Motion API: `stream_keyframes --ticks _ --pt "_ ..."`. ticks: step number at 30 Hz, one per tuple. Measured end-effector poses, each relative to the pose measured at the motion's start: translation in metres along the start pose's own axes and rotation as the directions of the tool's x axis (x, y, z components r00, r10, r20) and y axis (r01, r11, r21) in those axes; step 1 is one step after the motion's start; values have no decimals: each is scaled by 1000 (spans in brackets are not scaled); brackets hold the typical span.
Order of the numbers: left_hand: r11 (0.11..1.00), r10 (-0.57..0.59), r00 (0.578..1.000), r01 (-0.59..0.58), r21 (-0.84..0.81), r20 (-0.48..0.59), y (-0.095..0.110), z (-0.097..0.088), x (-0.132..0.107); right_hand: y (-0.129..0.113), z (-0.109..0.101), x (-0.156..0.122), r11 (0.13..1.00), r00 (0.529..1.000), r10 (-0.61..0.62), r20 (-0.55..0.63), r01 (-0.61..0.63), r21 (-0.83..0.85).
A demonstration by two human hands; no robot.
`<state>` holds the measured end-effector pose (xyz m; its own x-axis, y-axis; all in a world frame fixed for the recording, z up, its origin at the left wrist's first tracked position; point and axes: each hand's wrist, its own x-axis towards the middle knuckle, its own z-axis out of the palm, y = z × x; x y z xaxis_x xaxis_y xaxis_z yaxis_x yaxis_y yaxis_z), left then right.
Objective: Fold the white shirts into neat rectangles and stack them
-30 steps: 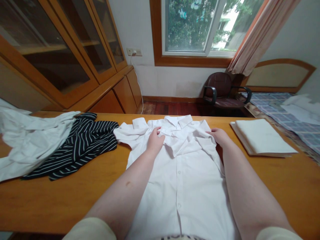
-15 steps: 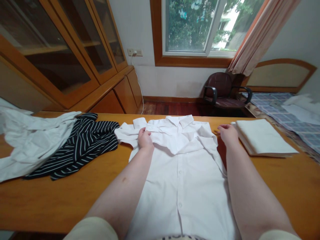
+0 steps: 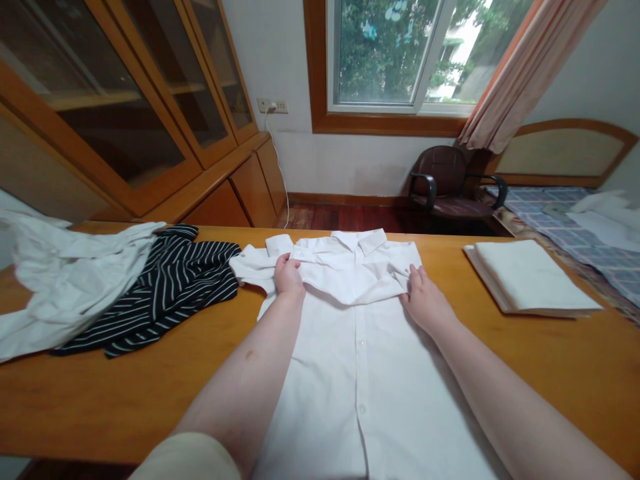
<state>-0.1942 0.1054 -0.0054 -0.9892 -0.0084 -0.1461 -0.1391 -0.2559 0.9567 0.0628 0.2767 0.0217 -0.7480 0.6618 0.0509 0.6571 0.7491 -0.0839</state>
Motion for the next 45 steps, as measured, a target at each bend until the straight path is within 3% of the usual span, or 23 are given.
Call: stream_keyframes --ticks 4,9,13,17,22,24,26,29,31,33,36,38,40,42,45 --pt "1000 16 1000 -16 16 4 -2 -1 12 21 4 13 996 999 -5 -38 8 87" --pt "999 10 999 -12 44 40 0 2 18 47 -3 18 974 980 180 -89 -165 156" --pt "985 -121 968 89 147 221 12 -3 7 62 -12 18 943 960 274 -52 -258 209" --pt "946 -286 881 196 259 377 26 -24 -17 60 -18 16 941 962 269 -43 -253 227" --pt "903 -335 803 124 411 494 46 -53 -41 58 -26 12 957 970 236 -61 -221 188" --pt "917 -340 731 117 382 592 58 -62 -42 64 -29 11 962 965 252 -66 -243 121" --pt "922 -367 629 150 356 685 71 -71 -39 72 -30 12 955 954 291 -72 -285 82" --pt "872 -486 508 227 434 711 82 -84 -30 81 -30 14 936 935 344 -91 -334 108" --pt "845 -535 465 273 460 705 83 -89 -25 82 -29 14 939 939 326 -110 -308 156" --pt "856 -517 474 276 438 712 78 -90 -23 80 -26 15 950 955 267 -128 -239 202" --pt "879 -456 562 163 448 690 70 -86 -25 77 -19 16 967 975 167 -149 -133 218" --pt "869 -419 619 62 491 664 66 -83 -27 77 -16 18 968 978 160 -135 -129 215" --pt "854 -390 649 -12 521 654 65 -81 -28 78 -14 19 955 974 202 -103 -172 242" --pt "849 -378 652 -38 526 657 66 -81 -29 79 -14 19 937 967 245 -74 -216 274" --pt "860 -402 623 5 510 671 67 -81 -29 79 -15 18 925 966 259 -25 -240 294"
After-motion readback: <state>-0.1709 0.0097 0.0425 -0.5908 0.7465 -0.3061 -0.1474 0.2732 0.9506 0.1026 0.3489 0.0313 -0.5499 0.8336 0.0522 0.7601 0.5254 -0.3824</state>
